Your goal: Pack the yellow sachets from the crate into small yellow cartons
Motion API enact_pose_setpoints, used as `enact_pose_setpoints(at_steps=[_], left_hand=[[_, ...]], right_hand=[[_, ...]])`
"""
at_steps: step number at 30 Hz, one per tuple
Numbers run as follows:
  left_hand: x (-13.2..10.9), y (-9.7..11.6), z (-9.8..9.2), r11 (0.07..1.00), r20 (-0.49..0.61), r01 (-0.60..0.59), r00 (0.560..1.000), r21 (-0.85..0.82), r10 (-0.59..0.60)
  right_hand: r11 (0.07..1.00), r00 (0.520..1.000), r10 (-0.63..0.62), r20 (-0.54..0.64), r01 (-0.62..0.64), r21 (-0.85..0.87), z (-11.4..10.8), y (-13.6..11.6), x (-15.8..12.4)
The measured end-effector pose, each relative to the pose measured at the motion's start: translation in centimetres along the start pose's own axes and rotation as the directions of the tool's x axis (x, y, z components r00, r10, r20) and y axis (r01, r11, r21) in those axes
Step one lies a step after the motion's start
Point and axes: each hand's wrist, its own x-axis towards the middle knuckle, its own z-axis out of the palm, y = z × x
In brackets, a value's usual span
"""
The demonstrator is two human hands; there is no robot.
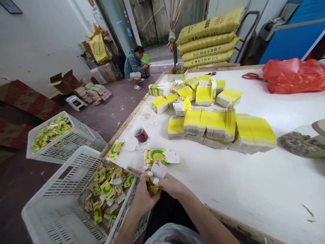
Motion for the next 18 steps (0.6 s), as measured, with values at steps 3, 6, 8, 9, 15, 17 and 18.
enact_pose_setpoints(at_steps=[3, 6, 8, 9, 15, 17, 18], left_hand=[[0.3, 0.5, -0.1, 0.994, 0.066, 0.102, 0.993, -0.048, -0.099], [0.5, 0.1, 0.2, 0.991, -0.001, 0.132, 0.991, -0.033, -0.132], [0.6, -0.5, 0.3, 0.991, -0.154, 0.125, 0.981, 0.047, -0.117], [0.6, -0.7, 0.2, 0.988, -0.216, 0.125, 0.971, 0.090, -0.103], [0.6, -0.2, -1.7, 0.985, -0.134, 0.139, 0.983, 0.103, -0.125], [0.7, 0.3, -2.6, 0.984, -0.062, 0.125, 0.991, 0.130, -0.118], [0.8, 0.5, -3.0, 0.981, -0.028, 0.119, 0.993, 0.151, -0.116]], right_hand=[[0.993, 0.996, -0.073, 0.055, 0.078, -0.088, -0.1, 1.0, -0.2], [0.913, 0.987, -0.162, -0.020, 0.142, -0.383, 0.0, 1.9, -0.1], [0.862, 0.973, -0.210, -0.092, 0.140, -0.487, -0.1, 2.4, 0.1], [0.850, 0.959, -0.248, -0.134, 0.149, -0.506, -0.2, 2.6, 0.2], [0.686, 0.927, -0.374, -0.024, 0.259, -0.680, -1.3, 2.1, 0.2], [0.620, 0.947, -0.310, 0.086, 0.270, -0.736, -1.6, 0.9, 0.0], [0.604, 0.954, -0.275, 0.122, 0.270, -0.750, -1.9, 0.2, -0.1]])
